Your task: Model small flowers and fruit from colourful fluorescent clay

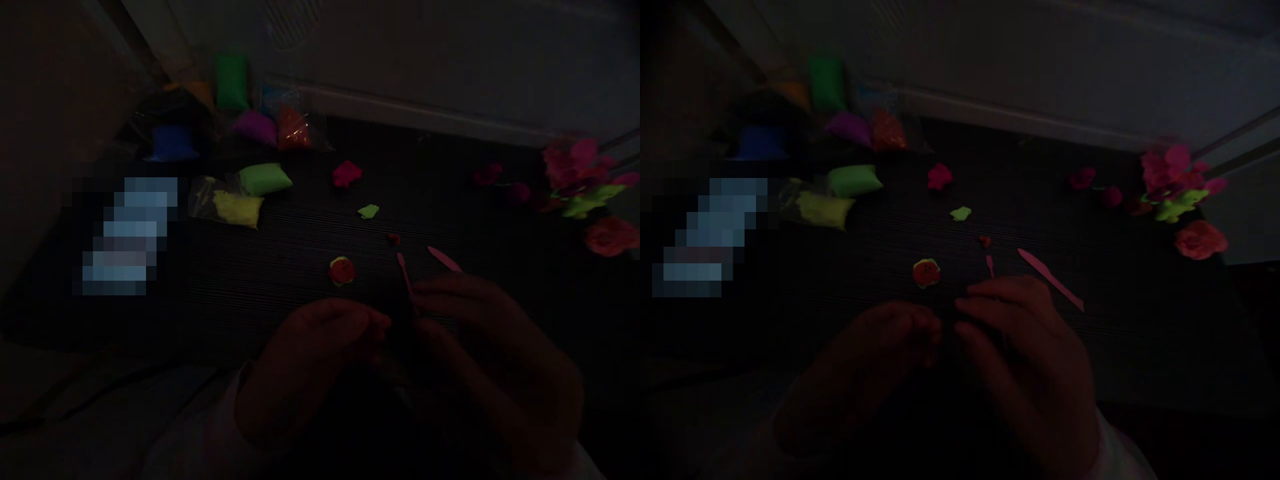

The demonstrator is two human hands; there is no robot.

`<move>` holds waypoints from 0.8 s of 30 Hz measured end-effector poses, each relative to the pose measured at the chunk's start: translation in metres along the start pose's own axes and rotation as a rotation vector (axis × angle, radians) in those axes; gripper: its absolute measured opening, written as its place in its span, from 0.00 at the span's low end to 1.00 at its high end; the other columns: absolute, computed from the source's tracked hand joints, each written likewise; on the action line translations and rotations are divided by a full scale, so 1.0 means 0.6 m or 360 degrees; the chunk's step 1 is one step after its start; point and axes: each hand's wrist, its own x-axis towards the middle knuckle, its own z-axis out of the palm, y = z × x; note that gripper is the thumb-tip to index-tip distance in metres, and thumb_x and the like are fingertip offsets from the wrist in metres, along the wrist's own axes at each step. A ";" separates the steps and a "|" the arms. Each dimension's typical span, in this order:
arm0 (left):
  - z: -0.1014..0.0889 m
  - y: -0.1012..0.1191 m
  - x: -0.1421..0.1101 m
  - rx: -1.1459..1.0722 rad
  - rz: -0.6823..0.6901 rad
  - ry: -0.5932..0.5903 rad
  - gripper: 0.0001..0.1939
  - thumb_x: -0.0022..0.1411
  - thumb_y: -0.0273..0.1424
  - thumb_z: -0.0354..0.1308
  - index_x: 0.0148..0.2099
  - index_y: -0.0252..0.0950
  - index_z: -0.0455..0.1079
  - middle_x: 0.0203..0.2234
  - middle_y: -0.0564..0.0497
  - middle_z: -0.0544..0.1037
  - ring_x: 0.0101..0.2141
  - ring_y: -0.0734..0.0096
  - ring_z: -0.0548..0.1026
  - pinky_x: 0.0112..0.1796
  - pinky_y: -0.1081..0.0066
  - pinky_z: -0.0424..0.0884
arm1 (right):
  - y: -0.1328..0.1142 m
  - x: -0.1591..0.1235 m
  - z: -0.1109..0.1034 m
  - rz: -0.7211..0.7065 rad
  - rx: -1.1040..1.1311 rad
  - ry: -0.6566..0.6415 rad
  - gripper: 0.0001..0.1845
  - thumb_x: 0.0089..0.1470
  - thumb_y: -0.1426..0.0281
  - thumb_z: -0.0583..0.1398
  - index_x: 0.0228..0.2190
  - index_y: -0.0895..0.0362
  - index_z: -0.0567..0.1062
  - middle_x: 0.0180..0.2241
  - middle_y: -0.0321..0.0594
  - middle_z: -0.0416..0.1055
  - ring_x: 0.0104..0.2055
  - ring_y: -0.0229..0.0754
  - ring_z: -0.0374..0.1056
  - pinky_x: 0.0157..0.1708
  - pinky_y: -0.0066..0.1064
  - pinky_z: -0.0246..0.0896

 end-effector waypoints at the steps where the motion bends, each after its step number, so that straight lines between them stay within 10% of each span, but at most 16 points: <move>1: 0.002 -0.001 0.000 0.0012 -0.0016 0.0007 0.06 0.52 0.29 0.56 0.31 0.32 0.72 0.26 0.52 0.75 0.28 0.78 0.70 0.31 0.77 0.65 | -0.006 0.001 -0.002 -0.0026 0.0002 -0.0015 0.10 0.48 0.73 0.56 0.36 0.53 0.69 0.37 0.37 0.67 0.40 0.37 0.64 0.38 0.30 0.61; 16: 0.007 -0.005 0.000 -0.0003 -0.0003 0.0019 0.07 0.53 0.28 0.53 0.31 0.33 0.72 0.28 0.51 0.75 0.33 0.72 0.71 0.37 0.72 0.63 | -0.014 0.016 0.018 -0.0338 -0.0145 -0.0046 0.06 0.48 0.76 0.56 0.31 0.57 0.72 0.32 0.38 0.72 0.35 0.40 0.65 0.36 0.39 0.57; 24: 0.022 0.017 0.017 -0.0636 0.0152 -0.0223 0.29 0.57 0.50 0.34 0.45 0.37 0.66 0.45 0.49 0.70 0.52 0.65 0.60 0.49 0.67 0.56 | -0.047 0.006 0.031 -0.0371 0.0100 -0.0023 0.05 0.44 0.75 0.60 0.28 0.56 0.73 0.31 0.36 0.72 0.37 0.38 0.64 0.39 0.36 0.57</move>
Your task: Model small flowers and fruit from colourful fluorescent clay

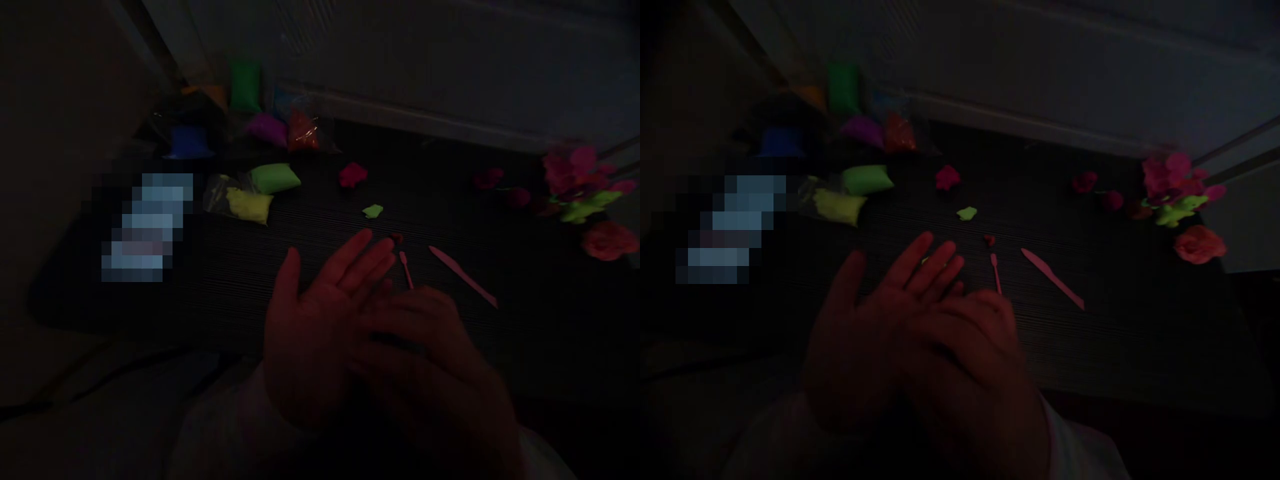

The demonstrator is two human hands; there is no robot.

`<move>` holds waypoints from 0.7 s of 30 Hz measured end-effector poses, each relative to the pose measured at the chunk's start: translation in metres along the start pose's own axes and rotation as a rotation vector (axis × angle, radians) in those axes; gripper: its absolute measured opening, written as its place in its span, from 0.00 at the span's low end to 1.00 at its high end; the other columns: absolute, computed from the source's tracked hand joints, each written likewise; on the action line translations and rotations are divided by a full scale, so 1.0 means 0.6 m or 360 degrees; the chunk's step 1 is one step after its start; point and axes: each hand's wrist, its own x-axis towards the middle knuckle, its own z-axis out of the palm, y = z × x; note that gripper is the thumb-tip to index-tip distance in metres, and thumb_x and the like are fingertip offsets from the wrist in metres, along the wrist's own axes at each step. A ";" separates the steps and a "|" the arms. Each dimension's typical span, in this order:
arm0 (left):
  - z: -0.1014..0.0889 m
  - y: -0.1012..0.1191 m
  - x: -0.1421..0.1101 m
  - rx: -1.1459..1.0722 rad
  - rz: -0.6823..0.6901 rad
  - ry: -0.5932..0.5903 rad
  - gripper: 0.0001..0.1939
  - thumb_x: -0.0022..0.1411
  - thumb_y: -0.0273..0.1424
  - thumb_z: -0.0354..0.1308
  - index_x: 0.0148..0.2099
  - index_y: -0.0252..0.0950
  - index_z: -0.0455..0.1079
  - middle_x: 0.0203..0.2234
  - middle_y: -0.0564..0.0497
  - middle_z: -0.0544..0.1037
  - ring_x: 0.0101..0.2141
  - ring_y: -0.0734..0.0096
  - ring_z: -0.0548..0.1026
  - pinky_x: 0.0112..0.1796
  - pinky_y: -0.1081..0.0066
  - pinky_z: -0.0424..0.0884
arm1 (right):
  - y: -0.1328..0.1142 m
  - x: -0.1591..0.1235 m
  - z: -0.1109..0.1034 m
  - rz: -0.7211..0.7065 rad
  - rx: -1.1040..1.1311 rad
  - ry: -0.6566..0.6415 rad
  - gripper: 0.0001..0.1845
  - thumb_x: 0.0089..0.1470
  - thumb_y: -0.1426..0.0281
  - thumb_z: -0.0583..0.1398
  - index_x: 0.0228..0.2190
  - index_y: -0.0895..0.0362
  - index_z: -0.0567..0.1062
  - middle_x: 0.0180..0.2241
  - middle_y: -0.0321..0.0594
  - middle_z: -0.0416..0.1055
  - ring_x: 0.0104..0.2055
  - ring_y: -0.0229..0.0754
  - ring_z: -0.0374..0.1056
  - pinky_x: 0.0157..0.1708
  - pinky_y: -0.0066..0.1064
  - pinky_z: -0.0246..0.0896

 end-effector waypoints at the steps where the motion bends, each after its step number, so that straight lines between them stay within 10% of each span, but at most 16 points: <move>1: 0.004 0.000 0.002 -0.0005 0.0017 -0.0052 0.29 0.57 0.51 0.33 0.47 0.39 0.64 0.47 0.50 0.68 0.53 0.65 0.58 0.50 0.66 0.56 | -0.004 -0.001 0.004 -0.0017 -0.0002 0.0009 0.05 0.44 0.75 0.60 0.29 0.56 0.73 0.31 0.35 0.72 0.37 0.38 0.64 0.40 0.36 0.57; 21: 0.017 0.005 0.002 0.0276 0.0359 0.0000 0.29 0.56 0.51 0.33 0.47 0.42 0.65 0.46 0.54 0.69 0.53 0.63 0.58 0.46 0.67 0.60 | -0.017 -0.029 0.011 -0.0157 -0.0184 -0.0084 0.11 0.51 0.66 0.53 0.34 0.54 0.72 0.40 0.40 0.66 0.45 0.45 0.60 0.45 0.46 0.52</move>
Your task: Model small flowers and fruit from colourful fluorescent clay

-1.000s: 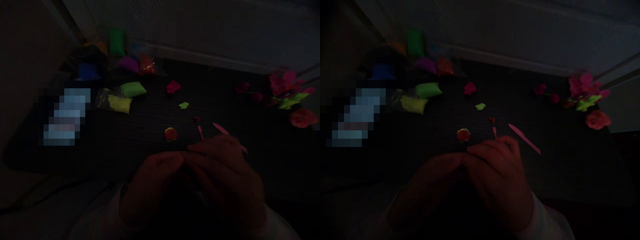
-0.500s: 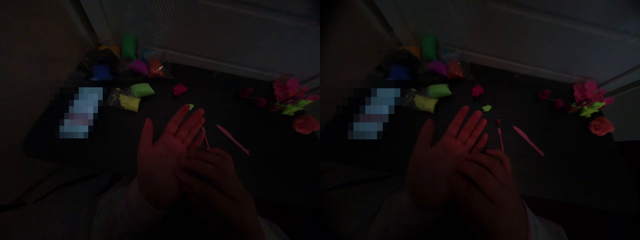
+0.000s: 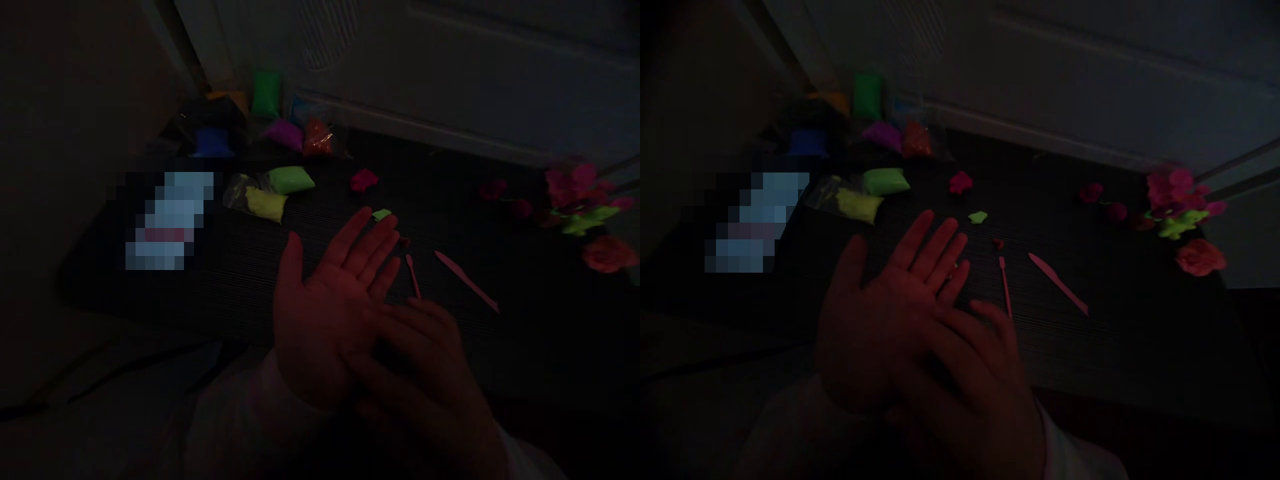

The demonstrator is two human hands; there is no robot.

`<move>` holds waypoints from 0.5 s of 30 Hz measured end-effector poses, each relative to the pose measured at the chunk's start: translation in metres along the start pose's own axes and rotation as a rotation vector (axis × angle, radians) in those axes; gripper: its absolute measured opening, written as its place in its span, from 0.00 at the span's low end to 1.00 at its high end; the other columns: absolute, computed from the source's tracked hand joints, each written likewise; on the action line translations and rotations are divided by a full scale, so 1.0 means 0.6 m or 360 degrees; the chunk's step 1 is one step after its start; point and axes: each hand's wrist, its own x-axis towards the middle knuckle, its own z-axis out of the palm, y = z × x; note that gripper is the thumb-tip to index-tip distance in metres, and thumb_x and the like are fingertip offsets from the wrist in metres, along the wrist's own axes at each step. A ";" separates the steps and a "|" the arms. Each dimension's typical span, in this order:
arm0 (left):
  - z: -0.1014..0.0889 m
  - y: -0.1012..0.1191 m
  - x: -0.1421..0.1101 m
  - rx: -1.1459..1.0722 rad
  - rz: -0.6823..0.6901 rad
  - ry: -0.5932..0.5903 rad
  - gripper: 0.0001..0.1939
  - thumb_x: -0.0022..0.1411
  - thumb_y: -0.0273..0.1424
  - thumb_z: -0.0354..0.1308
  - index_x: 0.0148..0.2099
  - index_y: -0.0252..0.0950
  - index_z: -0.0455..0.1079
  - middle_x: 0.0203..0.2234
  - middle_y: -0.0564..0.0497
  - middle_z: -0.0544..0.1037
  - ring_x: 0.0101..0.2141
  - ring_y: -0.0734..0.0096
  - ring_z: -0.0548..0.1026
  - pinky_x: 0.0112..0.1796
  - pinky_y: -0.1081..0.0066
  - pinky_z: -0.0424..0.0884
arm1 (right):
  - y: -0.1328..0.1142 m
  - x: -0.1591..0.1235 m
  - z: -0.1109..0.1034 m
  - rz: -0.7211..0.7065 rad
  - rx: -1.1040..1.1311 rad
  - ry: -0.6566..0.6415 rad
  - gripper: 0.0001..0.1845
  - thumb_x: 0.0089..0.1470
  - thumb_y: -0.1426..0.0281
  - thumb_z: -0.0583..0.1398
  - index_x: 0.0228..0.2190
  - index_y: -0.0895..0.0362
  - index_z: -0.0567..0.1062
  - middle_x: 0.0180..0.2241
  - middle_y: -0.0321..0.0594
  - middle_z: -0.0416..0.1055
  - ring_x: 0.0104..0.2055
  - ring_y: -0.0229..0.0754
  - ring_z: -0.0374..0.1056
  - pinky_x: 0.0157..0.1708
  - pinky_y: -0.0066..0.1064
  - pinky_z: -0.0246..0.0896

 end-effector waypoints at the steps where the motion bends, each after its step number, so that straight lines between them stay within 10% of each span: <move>1: -0.001 0.001 0.000 0.0007 -0.0015 0.0006 0.29 0.56 0.51 0.33 0.47 0.42 0.65 0.46 0.54 0.69 0.53 0.63 0.58 0.46 0.66 0.60 | 0.002 0.000 -0.001 -0.0002 -0.0014 -0.0013 0.11 0.50 0.67 0.53 0.35 0.55 0.72 0.40 0.41 0.66 0.45 0.46 0.60 0.45 0.46 0.52; 15: 0.006 -0.004 0.000 0.0039 -0.0035 0.0063 0.27 0.55 0.51 0.35 0.46 0.45 0.65 0.46 0.55 0.69 0.53 0.60 0.57 0.45 0.65 0.59 | 0.007 0.006 -0.007 0.0116 0.0142 -0.0115 0.13 0.50 0.70 0.52 0.37 0.59 0.70 0.42 0.46 0.66 0.47 0.46 0.59 0.41 0.40 0.60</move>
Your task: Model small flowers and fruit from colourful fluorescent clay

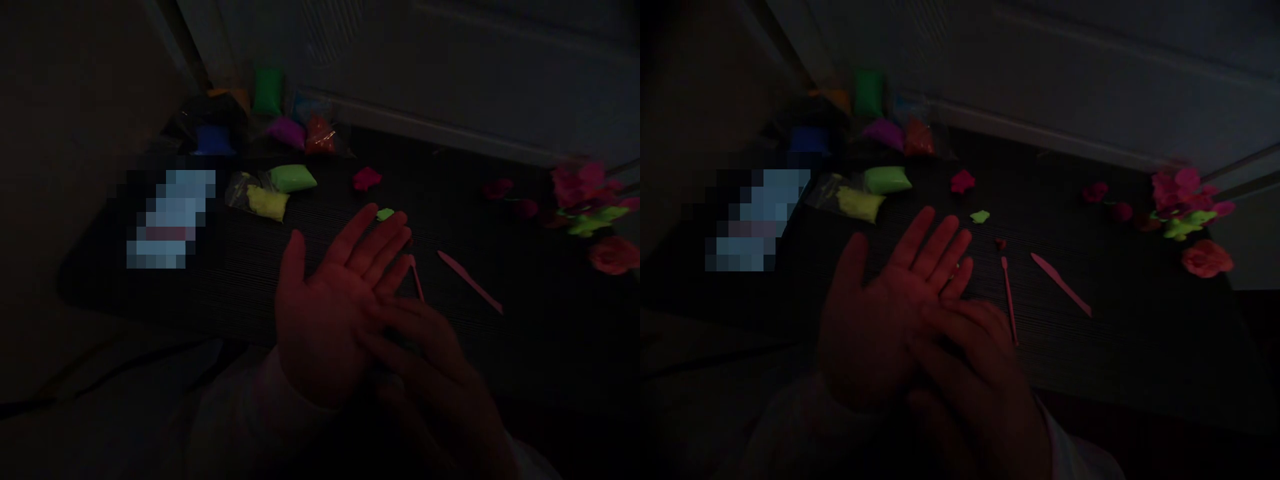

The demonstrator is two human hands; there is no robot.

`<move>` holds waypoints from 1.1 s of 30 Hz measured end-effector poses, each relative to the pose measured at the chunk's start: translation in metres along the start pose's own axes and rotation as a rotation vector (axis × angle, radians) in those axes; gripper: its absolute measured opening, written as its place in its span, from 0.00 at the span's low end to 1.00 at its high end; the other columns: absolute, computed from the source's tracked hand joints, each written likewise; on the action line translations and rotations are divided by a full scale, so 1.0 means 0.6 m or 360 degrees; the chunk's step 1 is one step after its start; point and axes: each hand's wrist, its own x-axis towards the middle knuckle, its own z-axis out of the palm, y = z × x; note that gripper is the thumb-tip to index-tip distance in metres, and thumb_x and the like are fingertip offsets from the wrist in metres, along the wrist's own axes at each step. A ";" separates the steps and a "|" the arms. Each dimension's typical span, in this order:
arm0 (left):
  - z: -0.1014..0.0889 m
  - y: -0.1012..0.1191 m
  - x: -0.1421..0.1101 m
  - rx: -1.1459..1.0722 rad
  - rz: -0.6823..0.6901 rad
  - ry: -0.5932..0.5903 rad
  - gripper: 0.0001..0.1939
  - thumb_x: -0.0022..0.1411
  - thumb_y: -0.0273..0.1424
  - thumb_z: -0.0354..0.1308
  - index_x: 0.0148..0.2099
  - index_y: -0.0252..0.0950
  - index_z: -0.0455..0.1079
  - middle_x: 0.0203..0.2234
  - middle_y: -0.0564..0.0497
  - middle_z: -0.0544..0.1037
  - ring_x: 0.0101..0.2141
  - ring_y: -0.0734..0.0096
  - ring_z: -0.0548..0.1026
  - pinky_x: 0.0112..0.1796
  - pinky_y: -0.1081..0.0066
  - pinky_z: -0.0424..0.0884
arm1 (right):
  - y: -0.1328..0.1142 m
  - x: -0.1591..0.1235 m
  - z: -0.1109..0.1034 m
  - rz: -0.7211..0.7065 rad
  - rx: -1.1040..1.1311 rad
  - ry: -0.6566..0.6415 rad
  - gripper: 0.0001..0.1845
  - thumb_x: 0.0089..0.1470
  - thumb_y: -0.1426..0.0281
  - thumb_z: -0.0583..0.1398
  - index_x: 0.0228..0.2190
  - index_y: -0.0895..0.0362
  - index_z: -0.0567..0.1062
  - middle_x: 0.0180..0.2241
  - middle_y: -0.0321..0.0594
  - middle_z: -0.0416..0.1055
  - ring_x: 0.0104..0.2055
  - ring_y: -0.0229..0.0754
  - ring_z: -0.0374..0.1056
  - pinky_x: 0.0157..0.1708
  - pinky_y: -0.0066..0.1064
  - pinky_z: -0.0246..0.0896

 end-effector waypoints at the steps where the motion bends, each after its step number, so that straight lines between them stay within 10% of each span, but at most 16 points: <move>1: 0.000 0.000 0.000 0.0005 0.0002 0.0004 0.26 0.55 0.51 0.36 0.45 0.45 0.66 0.46 0.55 0.69 0.54 0.60 0.57 0.45 0.65 0.59 | 0.001 0.000 -0.002 0.0016 0.0031 -0.0008 0.13 0.50 0.71 0.52 0.38 0.59 0.70 0.42 0.46 0.66 0.48 0.46 0.59 0.41 0.39 0.61; 33: -0.003 0.001 -0.001 -0.0045 -0.0008 -0.0083 0.29 0.55 0.52 0.34 0.43 0.42 0.68 0.43 0.55 0.71 0.53 0.60 0.59 0.46 0.65 0.59 | -0.006 0.009 -0.011 0.0028 0.0035 0.0052 0.09 0.47 0.76 0.55 0.33 0.59 0.72 0.34 0.41 0.71 0.42 0.42 0.64 0.37 0.35 0.65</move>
